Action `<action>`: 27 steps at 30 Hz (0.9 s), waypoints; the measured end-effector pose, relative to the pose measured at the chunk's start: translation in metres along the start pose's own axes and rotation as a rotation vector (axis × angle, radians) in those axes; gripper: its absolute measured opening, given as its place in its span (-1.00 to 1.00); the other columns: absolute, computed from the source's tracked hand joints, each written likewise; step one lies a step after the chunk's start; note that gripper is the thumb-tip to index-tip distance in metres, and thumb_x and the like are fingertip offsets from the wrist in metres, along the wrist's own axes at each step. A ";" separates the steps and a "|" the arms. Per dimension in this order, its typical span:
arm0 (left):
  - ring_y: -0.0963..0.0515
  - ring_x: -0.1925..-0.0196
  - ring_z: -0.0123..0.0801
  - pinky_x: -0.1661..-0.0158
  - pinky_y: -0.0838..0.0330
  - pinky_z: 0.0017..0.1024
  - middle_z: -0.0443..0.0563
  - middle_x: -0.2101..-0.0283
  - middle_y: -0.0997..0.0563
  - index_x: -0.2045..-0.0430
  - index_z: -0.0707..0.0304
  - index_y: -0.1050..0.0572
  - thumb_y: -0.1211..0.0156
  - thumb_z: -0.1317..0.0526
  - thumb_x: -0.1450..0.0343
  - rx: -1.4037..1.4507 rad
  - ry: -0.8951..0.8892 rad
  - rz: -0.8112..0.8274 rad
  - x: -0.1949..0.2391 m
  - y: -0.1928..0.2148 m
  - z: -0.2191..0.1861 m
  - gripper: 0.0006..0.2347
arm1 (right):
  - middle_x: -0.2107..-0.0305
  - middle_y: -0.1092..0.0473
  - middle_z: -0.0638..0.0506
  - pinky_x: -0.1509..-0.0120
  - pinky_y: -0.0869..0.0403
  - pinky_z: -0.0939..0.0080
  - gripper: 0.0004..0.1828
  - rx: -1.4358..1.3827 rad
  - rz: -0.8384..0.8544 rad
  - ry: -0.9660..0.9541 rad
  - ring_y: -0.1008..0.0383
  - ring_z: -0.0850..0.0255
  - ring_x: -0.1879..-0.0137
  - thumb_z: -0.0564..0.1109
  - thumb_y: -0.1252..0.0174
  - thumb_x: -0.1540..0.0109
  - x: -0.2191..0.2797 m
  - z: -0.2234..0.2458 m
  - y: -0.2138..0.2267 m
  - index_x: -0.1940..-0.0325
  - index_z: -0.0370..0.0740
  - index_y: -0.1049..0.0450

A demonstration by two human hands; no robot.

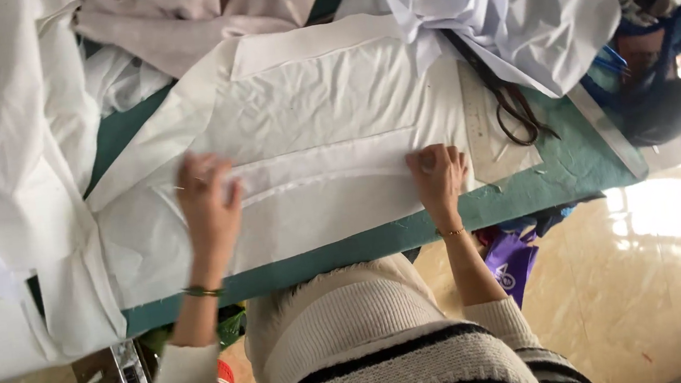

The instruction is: Cutting fabric with scissors and aligning fabric pieces on a cutting table

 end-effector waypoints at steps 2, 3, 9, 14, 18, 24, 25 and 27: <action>-0.43 -0.21 0.01 -0.18 -0.30 0.00 -0.05 0.01 -0.47 0.18 -0.04 -0.57 -0.47 0.24 -0.22 -0.049 -0.022 0.102 0.015 -0.036 -0.020 -0.68 | 0.29 -0.31 0.04 -0.10 -0.19 -0.04 -0.75 0.023 0.022 0.000 -0.29 0.09 0.03 0.12 -0.23 -0.28 0.000 -0.006 -0.006 0.23 -0.08 -0.47; -0.43 -0.21 0.01 -0.18 -0.30 0.00 -0.05 0.01 -0.47 0.18 -0.04 -0.57 -0.47 0.24 -0.22 -0.045 -0.028 0.105 0.019 -0.041 -0.026 -0.68 | 0.29 -0.31 0.04 -0.10 -0.19 -0.04 -0.75 0.024 0.017 -0.007 -0.29 0.09 0.03 0.12 -0.23 -0.28 -0.002 -0.012 -0.009 0.23 -0.08 -0.47; -0.45 -0.19 -0.25 -0.16 -0.24 -0.12 -0.15 -0.04 -0.51 0.12 -0.09 -0.55 -0.32 0.12 -0.39 -0.160 -0.025 0.203 0.025 -0.048 -0.039 -0.79 | 0.30 -0.30 0.06 -0.05 -0.22 0.01 -0.81 -0.044 -0.023 0.012 -0.29 0.13 0.10 0.08 -0.16 -0.34 0.001 -0.008 -0.003 0.17 -0.05 -0.45; -0.42 -0.20 -0.21 -0.06 -0.28 -0.11 -0.15 -0.09 -0.47 0.07 -0.10 -0.53 -0.30 0.17 -0.40 -0.199 0.072 0.219 0.014 -0.040 -0.019 -0.77 | 0.24 -0.23 0.01 -0.06 -0.19 -0.07 -0.56 -0.005 -0.035 -0.001 -0.21 0.02 0.03 0.24 -0.28 -0.24 0.011 0.016 0.005 0.07 -0.06 -0.35; -0.41 -0.16 -0.22 -0.02 -0.29 -0.11 -0.23 -0.05 -0.46 0.12 -0.16 -0.53 -0.38 0.09 -0.32 -0.204 0.106 0.261 0.010 -0.056 -0.007 -0.73 | 0.21 -0.19 0.01 -0.05 -0.14 -0.04 -0.48 0.043 -0.050 -0.009 -0.17 0.03 0.02 0.28 -0.32 -0.19 0.006 0.011 -0.007 0.06 -0.06 -0.31; -0.47 0.03 -0.28 -0.03 -0.28 -0.18 -0.23 0.30 -0.47 0.31 -0.13 -0.50 -0.37 0.12 -0.35 -0.206 0.018 0.232 -0.002 -0.072 -0.001 -0.85 | 0.30 -0.27 0.09 -0.05 -0.16 0.02 -0.82 0.112 -0.092 0.030 -0.25 0.10 0.06 0.08 -0.20 -0.30 -0.002 -0.014 -0.017 0.21 0.01 -0.41; -0.48 0.04 -0.28 -0.03 -0.28 -0.18 -0.22 0.30 -0.48 0.34 -0.10 -0.49 -0.37 0.13 -0.36 -0.211 -0.005 0.223 -0.003 -0.073 -0.002 -0.86 | 0.31 -0.28 0.11 -0.05 -0.17 0.02 -0.83 0.081 -0.101 0.019 -0.25 0.13 0.07 0.08 -0.19 -0.30 -0.002 -0.013 -0.016 0.22 0.01 -0.42; -0.48 0.05 -0.28 -0.04 -0.28 -0.18 -0.20 0.29 -0.49 0.36 -0.07 -0.49 -0.37 0.14 -0.36 -0.215 -0.030 0.213 -0.007 -0.071 -0.005 -0.86 | 0.32 -0.29 0.13 -0.04 -0.18 0.02 -0.84 0.050 -0.113 0.006 -0.26 0.16 0.09 0.07 -0.19 -0.31 -0.001 -0.007 -0.010 0.22 0.01 -0.43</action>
Point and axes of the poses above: each hand's wrist, its own x-axis away from the middle knuckle, its own y-axis out of the back of the hand, z = x × y, the point moved 7 cm from there along -x, towards the middle knuckle
